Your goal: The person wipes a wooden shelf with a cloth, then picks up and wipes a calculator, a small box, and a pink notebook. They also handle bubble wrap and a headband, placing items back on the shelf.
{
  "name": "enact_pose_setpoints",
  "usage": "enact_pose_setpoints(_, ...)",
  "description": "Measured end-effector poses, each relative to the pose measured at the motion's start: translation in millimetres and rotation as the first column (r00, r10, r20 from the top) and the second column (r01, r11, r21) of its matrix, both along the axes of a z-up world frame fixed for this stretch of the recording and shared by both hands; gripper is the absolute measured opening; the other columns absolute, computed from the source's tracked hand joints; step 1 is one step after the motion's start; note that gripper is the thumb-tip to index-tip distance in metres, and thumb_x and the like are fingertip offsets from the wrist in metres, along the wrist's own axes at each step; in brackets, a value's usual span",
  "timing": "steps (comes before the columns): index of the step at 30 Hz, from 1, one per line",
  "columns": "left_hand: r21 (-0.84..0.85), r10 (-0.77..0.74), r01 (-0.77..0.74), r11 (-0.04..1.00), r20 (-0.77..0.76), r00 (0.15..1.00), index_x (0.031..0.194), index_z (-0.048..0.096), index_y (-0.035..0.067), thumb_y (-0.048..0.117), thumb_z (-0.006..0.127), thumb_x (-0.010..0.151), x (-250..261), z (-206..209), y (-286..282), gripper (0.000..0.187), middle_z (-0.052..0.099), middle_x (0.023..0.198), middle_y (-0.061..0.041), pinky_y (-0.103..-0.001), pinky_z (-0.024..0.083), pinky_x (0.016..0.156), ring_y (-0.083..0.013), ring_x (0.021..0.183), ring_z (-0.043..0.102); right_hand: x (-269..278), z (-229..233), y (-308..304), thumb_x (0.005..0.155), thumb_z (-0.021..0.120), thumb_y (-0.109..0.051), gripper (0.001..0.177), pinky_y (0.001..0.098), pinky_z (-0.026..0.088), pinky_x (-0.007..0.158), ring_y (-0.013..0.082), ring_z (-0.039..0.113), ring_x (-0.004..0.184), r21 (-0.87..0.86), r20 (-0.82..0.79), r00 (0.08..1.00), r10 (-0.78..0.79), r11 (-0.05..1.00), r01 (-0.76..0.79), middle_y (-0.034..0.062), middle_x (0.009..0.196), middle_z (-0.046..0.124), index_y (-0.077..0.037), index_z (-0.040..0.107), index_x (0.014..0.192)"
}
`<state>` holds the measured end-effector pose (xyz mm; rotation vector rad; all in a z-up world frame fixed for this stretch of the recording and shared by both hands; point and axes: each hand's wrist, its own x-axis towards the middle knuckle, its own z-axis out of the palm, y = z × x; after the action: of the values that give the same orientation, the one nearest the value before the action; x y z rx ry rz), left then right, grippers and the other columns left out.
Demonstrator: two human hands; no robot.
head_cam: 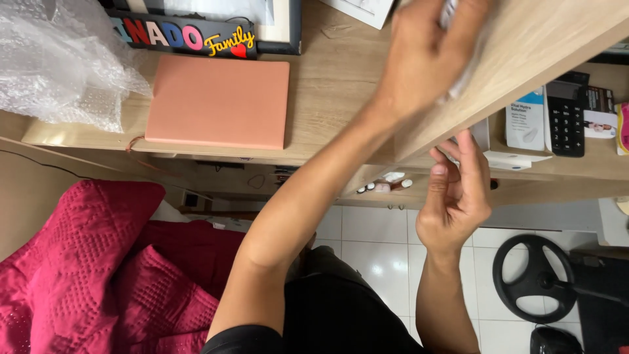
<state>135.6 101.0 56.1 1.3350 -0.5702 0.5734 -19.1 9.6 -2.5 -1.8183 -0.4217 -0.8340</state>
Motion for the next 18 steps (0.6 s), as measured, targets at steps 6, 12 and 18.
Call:
enact_pose_setpoints(6,0.122,0.112,-0.054,0.991,-0.531,0.840,0.158,0.038,0.018,0.046,0.035,0.102,-61.9,-24.6,18.8,0.062,0.051,0.061,0.003,-0.030,0.043,0.051,-0.0085,0.052,0.048,-3.8,2.9,-4.9,0.113,0.050,-0.002,0.039,0.0466,0.063,0.106,0.0375,0.064,0.123,-0.040,-0.010,0.999,0.040,0.998,-0.041,0.0267,0.141,0.052,0.005,0.043,0.151)
enact_pose_setpoints(12,0.070,0.161,-0.156,0.985,-0.078,0.984,0.155,0.042,0.011,0.020,0.052,0.113,-116.2,-19.2,3.6,0.045,0.049,0.163,-0.017,-0.026,0.065,0.101,-0.0228,0.134,0.070,-1.3,-0.6,-4.6,0.090,0.043,0.018,0.060,0.0319,0.058,0.078,0.0339,0.066,0.119,-0.103,0.010,0.997,-0.072,0.992,0.073,0.0261,0.144,0.057,0.006,0.047,0.149)
enact_pose_setpoints(18,0.074,0.123,-0.120,0.990,-0.030,0.992,0.116,0.059,0.023,0.039,0.039,0.111,-27.0,33.3,3.8,0.026,0.055,0.065,0.008,-0.027,0.029,0.046,-0.0058,0.049,0.042,-5.8,-1.4,-5.8,0.113,0.049,-0.008,0.041,0.0416,0.063,0.102,0.0355,0.065,0.121,-0.084,-0.047,0.999,0.016,0.996,-0.020,0.0262,0.141,0.054,0.005,0.042,0.152)
